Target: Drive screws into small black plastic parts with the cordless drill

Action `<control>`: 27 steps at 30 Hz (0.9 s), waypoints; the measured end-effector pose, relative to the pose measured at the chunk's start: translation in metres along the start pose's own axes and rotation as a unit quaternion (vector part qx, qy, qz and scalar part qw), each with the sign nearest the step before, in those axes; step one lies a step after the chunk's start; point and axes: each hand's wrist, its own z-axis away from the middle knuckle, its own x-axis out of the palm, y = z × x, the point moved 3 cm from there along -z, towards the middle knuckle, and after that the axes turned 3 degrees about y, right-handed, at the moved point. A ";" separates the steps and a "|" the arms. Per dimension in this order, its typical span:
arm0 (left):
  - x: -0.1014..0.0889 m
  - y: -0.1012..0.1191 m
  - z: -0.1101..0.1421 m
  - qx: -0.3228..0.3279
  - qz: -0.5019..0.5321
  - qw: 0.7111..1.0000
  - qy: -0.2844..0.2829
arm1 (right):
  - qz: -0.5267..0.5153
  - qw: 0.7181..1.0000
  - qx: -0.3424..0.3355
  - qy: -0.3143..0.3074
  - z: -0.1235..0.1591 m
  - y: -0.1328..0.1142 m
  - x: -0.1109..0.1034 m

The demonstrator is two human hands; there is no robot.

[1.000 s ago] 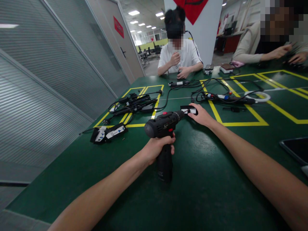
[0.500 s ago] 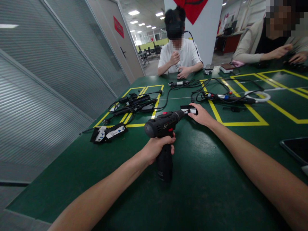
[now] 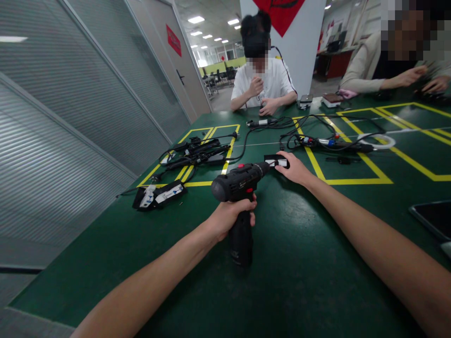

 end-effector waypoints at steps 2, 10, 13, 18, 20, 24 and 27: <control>0.000 0.000 0.000 0.002 -0.002 1.000 -0.002 | 0.001 1.000 0.001 -0.001 0.000 0.000 0.000; -0.001 -0.002 0.000 0.009 -0.003 1.000 -0.009 | 0.000 1.000 0.008 -0.004 0.000 0.000 0.000; -0.001 -0.001 0.000 0.005 -0.003 1.000 -0.009 | 0.001 1.000 0.008 -0.006 0.000 -0.001 -0.001; 0.000 -0.001 0.000 0.004 -0.003 1.000 -0.007 | 0.007 1.000 0.002 -0.002 0.000 -0.001 -0.001; 0.000 -0.001 0.000 0.005 -0.004 1.000 -0.006 | 0.008 1.000 0.000 0.000 0.000 0.000 0.000; 0.000 -0.001 -0.001 0.010 -0.008 1.000 -0.006 | 0.009 1.000 -0.009 0.003 -0.001 0.001 0.001; 0.001 0.000 -0.001 0.009 -0.010 1.000 -0.004 | 0.008 1.000 -0.010 0.002 -0.001 0.002 0.000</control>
